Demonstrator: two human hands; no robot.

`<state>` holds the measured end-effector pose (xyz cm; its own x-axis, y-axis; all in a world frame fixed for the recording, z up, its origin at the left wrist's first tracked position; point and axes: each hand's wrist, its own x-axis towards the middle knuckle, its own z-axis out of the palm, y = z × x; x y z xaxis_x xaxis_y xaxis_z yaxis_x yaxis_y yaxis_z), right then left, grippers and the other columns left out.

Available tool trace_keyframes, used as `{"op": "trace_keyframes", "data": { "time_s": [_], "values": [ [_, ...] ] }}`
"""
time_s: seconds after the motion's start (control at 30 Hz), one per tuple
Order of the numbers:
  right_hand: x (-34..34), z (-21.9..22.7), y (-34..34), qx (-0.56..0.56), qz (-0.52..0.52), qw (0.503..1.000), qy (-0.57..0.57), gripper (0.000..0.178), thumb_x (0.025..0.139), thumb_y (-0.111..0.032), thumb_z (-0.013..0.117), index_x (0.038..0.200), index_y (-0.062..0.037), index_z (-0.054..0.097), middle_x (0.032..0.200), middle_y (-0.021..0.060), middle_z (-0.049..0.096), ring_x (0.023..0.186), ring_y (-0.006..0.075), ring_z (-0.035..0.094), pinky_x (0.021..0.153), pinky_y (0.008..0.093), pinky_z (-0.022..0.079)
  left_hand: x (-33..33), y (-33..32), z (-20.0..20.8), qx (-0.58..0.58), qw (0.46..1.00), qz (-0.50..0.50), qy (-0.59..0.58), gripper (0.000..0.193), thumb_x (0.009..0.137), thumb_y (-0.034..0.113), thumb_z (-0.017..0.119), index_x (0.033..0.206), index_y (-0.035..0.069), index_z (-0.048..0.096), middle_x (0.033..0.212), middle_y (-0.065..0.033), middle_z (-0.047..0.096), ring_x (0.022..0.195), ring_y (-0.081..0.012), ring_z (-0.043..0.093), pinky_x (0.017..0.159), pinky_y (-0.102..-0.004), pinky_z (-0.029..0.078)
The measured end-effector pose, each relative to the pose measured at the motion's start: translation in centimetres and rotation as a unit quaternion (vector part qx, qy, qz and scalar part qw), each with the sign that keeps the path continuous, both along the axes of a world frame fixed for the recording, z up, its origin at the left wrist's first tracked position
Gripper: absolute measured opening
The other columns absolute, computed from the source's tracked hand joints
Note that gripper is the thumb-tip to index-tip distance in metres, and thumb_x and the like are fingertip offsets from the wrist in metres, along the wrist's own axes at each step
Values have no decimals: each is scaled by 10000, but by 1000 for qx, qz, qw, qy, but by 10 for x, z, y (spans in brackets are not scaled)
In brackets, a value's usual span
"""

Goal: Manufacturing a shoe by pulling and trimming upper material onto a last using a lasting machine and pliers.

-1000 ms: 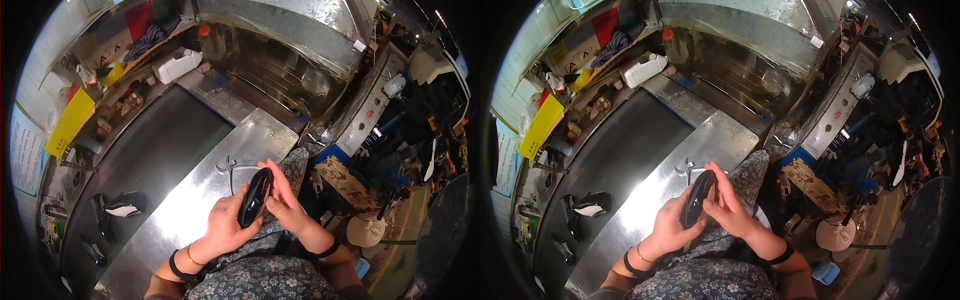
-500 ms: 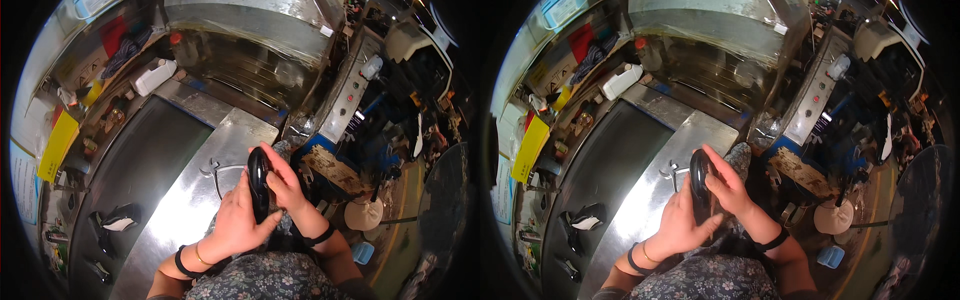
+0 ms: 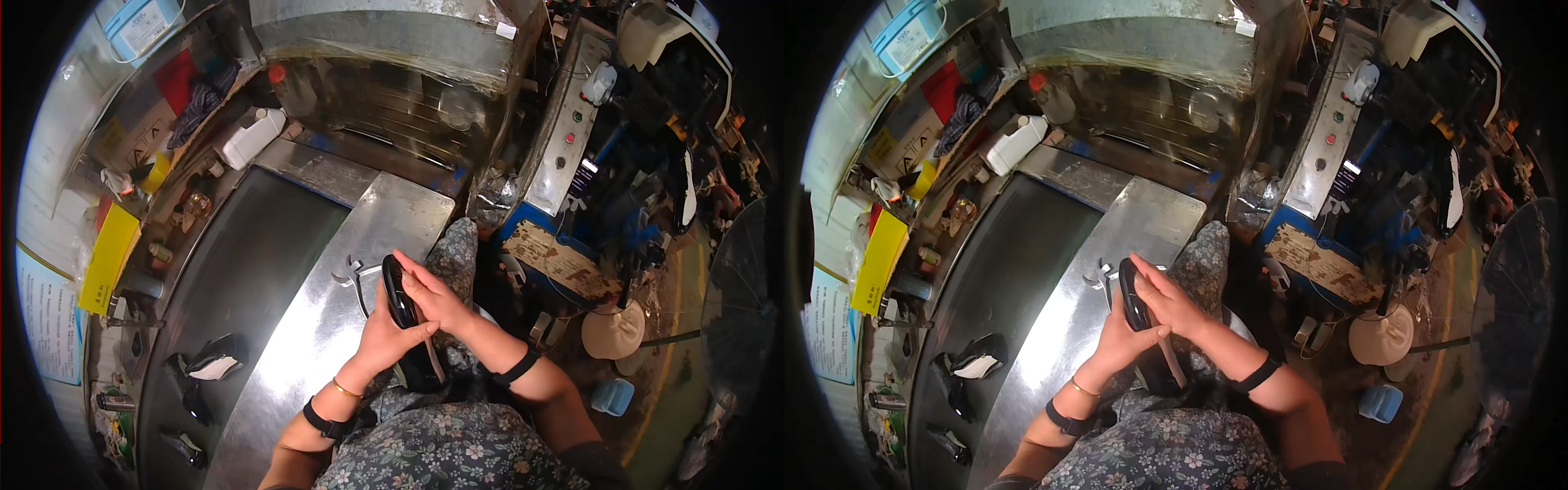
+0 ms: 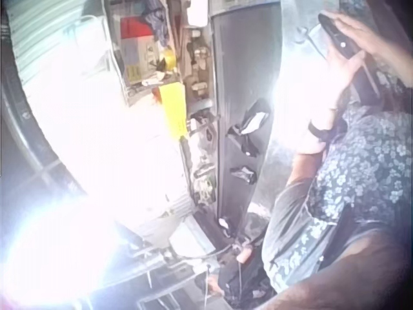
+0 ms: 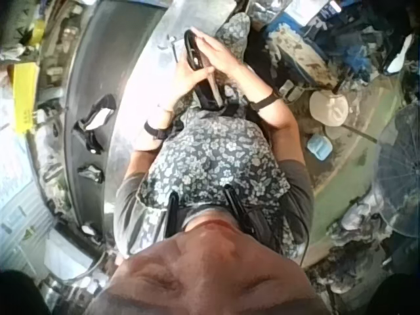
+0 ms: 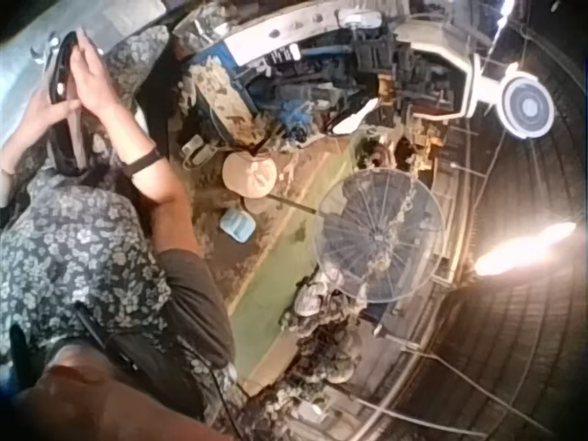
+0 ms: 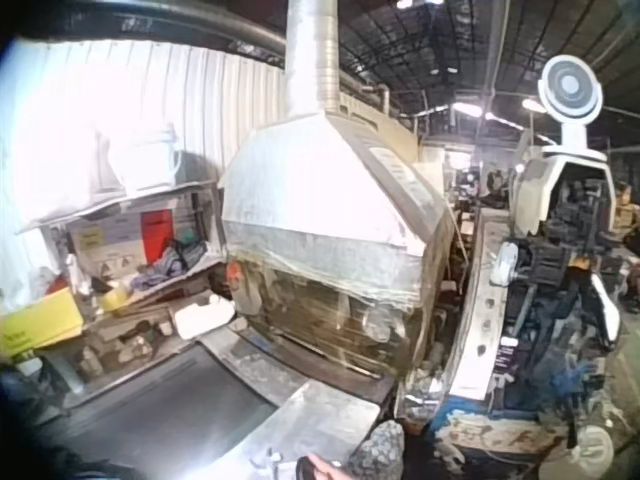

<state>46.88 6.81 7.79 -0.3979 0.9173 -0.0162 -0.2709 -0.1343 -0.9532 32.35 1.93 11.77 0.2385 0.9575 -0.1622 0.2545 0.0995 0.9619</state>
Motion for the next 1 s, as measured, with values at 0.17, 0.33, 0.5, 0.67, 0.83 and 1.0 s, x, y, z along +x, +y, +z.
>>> {"op": "trace_keyframes", "data": {
  "time_s": [0.17,0.33,0.5,0.67,0.83,1.0],
  "values": [
    [36,37,12,328,-21,901,-283,544,917,-236,633,1405,-63,467,1433,193,445,1309,346,444,1066,400,379,-17,25,4,-131,954,-76,-260,739,752,98,688,1417,-7,383,1237,-105,578,1119,-199,573,955,-332,465],
    [70,95,11,390,107,857,-319,393,716,-290,796,1019,-65,688,1105,117,643,1048,315,592,879,401,483,-22,43,6,-313,868,-254,-289,632,748,118,701,1343,32,506,1132,-39,607,1064,-131,547,936,-283,426],
    [115,5,-38,280,143,859,-404,288,824,-372,712,839,-95,635,804,84,601,754,311,626,638,424,481,5,22,-10,-124,900,-391,147,694,866,507,671,1303,-16,538,1203,-184,618,1123,-267,587,958,-344,447],
    [116,20,-70,307,170,809,-472,212,893,-257,619,827,-62,570,779,103,604,766,303,644,640,429,495,12,35,-12,-200,813,-514,189,681,876,617,602,1265,58,596,1142,-152,655,1063,-236,617,898,-338,480],
    [102,4,-84,398,214,730,-513,160,850,-123,514,886,14,588,786,177,653,736,355,672,638,476,536,3,16,-30,-165,841,-464,223,727,855,652,598,1260,48,600,1104,-143,667,1018,-227,628,883,-336,481],
    [93,-3,-77,373,233,734,-518,160,831,-111,529,812,18,622,756,185,664,715,366,675,624,485,532,6,6,-27,-149,891,-393,173,773,838,669,606,1221,-2,603,1023,-155,681,937,-224,641,836,-336,491]
  ]
}}
